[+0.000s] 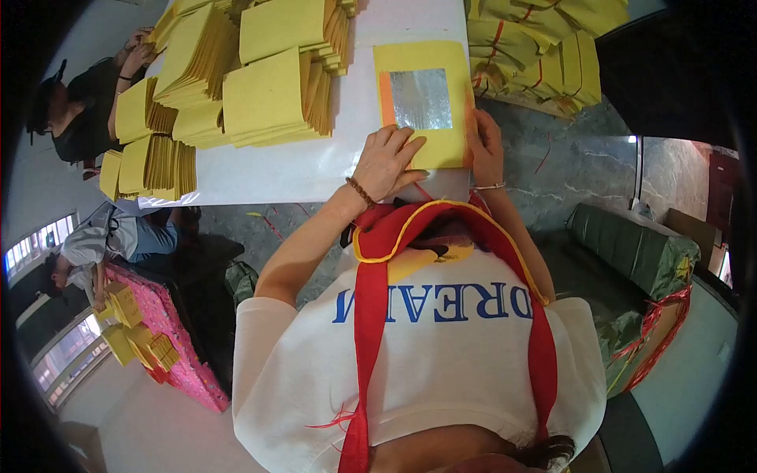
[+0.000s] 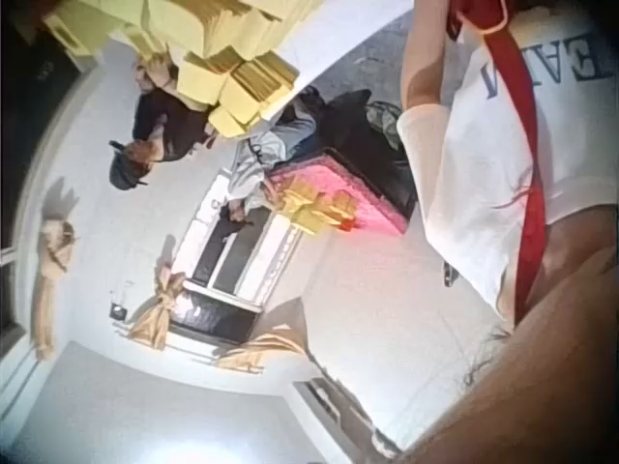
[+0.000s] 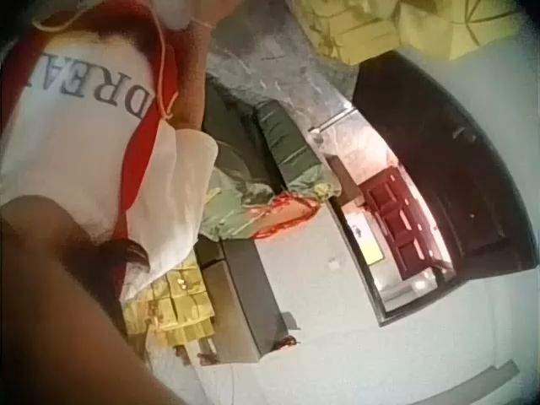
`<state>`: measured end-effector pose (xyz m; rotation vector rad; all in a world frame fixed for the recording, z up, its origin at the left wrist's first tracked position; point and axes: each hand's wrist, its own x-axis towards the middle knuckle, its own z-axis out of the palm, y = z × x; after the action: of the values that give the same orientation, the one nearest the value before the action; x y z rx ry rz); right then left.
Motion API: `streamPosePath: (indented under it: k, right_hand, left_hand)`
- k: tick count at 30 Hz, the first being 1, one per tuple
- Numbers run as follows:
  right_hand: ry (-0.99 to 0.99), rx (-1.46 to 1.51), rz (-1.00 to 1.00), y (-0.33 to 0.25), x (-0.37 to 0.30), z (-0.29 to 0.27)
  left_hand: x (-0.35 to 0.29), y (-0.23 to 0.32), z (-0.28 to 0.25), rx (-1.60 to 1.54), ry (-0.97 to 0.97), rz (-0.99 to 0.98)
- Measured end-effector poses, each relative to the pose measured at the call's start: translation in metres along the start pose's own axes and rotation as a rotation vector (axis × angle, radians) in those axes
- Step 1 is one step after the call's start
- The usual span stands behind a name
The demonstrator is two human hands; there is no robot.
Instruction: Folding and stacking sheets of joss paper.
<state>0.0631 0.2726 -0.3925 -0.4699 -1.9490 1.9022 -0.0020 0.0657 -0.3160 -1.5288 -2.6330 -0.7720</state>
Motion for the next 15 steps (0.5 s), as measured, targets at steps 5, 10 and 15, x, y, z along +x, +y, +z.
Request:
streamPosePath:
  k: [5, 10, 15]
  right_hand:
    - [-0.032, 0.113, -0.001, 0.005, 0.003, 0.001]
    - [-0.061, 0.243, -0.001, -0.014, -0.002, 0.000]
    - [-0.048, -0.162, -0.178, -0.026, -0.005, -0.014]
  left_hand:
    - [0.002, -0.009, -0.003, 0.035, -0.038, 0.066]
    - [0.008, -0.022, -0.011, -0.258, -0.090, 0.043]
    - [0.016, -0.030, -0.015, -0.521, -0.193, -0.193]
